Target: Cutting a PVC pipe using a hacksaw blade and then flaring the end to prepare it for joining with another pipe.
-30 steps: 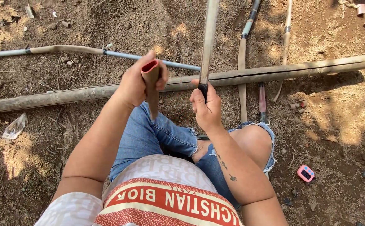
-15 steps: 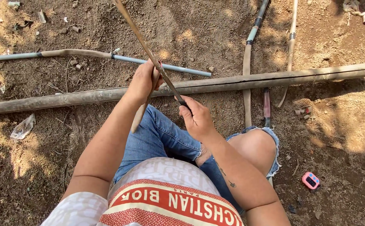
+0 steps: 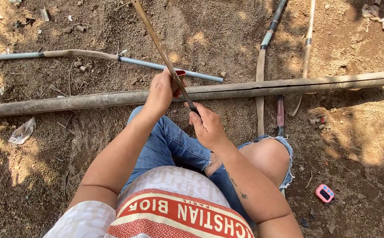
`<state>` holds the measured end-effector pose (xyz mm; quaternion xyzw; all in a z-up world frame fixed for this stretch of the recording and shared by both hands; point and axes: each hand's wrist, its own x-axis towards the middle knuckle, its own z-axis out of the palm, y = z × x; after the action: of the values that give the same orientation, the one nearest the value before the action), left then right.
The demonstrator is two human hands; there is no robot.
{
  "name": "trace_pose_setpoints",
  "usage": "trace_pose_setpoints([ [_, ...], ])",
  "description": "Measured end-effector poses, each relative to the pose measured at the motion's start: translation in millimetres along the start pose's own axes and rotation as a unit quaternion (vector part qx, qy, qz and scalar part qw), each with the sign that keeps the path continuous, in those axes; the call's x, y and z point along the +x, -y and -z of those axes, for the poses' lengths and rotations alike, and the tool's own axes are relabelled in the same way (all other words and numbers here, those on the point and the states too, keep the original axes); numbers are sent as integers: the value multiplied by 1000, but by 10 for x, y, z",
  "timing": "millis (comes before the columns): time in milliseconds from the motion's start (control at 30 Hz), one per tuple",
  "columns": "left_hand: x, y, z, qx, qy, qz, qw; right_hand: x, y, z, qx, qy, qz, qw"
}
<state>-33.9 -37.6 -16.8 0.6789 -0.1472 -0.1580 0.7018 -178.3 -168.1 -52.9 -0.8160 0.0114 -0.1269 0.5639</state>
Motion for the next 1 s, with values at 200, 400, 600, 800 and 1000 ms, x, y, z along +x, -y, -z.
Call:
trace_pose_setpoints([
  [200, 220, -71, 389, 98, -88, -45, 990, -50, 36, 38, 53, -7, 3, 999],
  [400, 152, -262, 455, 268, -167, -95, 944, -83, 202, 12, 14, 8, 5, 1000],
  [600, 188, -227, 615, 422, -246, -149, 860, -134, 152, 4, -25, 17, -9, 999],
  [800, 204, -264, 666, 453, -267, -148, 837, -133, 164, -29, -65, 10, 14, 998],
  [1000, 191, -8, 735, 436, -246, -131, 856, -142, 126, -51, -62, 10, 0, 998],
])
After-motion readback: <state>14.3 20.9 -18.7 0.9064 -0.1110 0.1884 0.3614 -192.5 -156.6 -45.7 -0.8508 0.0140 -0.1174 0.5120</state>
